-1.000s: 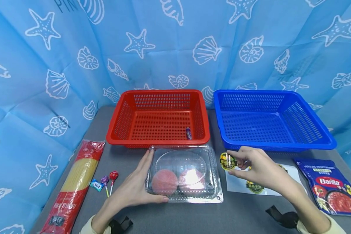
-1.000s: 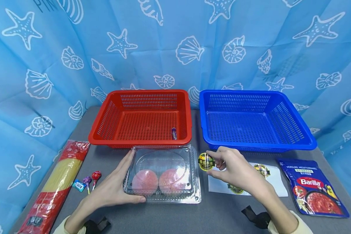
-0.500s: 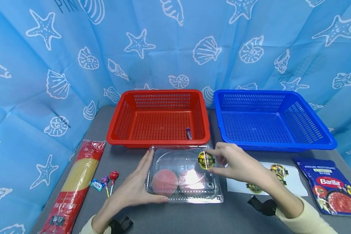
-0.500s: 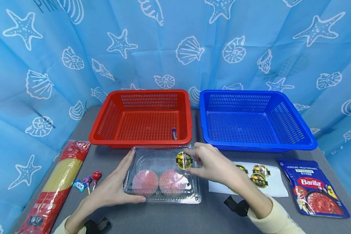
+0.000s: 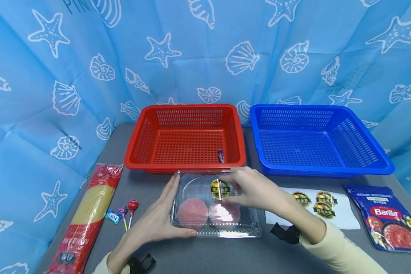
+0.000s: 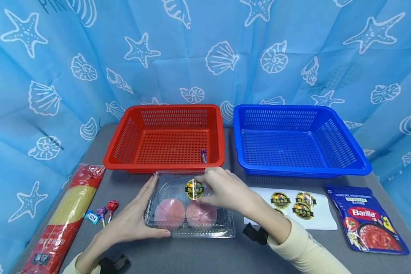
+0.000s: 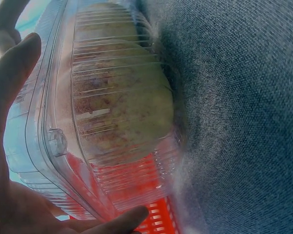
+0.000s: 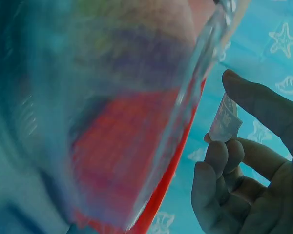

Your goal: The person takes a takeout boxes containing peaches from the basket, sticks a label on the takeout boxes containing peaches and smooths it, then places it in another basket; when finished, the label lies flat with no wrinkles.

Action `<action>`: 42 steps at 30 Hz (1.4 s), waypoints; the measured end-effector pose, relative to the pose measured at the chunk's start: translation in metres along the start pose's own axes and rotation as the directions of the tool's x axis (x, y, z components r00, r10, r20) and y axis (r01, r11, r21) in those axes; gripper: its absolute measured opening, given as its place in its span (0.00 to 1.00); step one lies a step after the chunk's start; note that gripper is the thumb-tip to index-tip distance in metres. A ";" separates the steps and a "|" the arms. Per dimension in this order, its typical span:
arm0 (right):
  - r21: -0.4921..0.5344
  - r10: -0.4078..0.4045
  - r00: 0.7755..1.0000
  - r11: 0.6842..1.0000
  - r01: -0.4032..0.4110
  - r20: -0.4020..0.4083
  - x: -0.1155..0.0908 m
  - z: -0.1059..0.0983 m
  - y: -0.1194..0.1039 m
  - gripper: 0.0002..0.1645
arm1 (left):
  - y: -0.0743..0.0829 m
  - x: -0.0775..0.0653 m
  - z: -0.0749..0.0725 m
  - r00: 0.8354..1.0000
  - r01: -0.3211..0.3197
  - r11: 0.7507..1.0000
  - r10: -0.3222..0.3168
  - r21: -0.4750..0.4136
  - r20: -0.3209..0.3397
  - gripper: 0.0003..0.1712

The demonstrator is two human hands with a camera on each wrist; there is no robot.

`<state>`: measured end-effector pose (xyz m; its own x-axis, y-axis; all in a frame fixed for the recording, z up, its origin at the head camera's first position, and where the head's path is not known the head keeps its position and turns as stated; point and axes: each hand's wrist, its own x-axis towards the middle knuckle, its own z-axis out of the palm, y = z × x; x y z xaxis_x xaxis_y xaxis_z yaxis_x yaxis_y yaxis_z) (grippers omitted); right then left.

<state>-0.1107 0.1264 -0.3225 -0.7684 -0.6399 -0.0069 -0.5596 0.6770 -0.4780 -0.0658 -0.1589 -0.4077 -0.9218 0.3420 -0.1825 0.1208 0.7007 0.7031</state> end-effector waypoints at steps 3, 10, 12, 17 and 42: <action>-0.005 0.003 1.000 1.000 -0.002 0.010 0.007 0.005 -0.007 0.32 | -0.001 0.000 0.000 1.000 -0.010 1.000 0.010 -0.001 -0.002 0.82; -0.088 -0.042 0.999 0.995 0.044 0.030 0.018 0.012 -0.016 0.26 | -0.001 0.000 0.000 1.000 -0.026 1.000 0.026 -0.012 -0.001 0.82; -0.081 -0.025 0.999 0.996 0.028 0.038 0.020 0.014 -0.016 0.20 | -0.001 0.000 0.000 1.000 -0.028 0.999 0.028 -0.016 -0.001 0.82; -0.067 0.003 0.998 0.998 0.001 0.057 0.021 0.017 -0.015 0.15 | -0.002 0.000 0.000 1.000 -0.028 0.999 0.028 -0.023 0.005 0.82; -0.041 -0.015 0.991 0.999 0.021 0.136 0.026 0.013 -0.013 0.17 | 0.000 0.000 0.000 1.000 -0.001 1.000 0.001 -0.030 0.016 0.80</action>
<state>-0.1189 0.0963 -0.3278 -0.7105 -0.6936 -0.1186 -0.5880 0.6778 -0.4414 -0.0660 -0.1590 -0.4080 -0.9158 0.3526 -0.1923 0.1102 0.6812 0.7238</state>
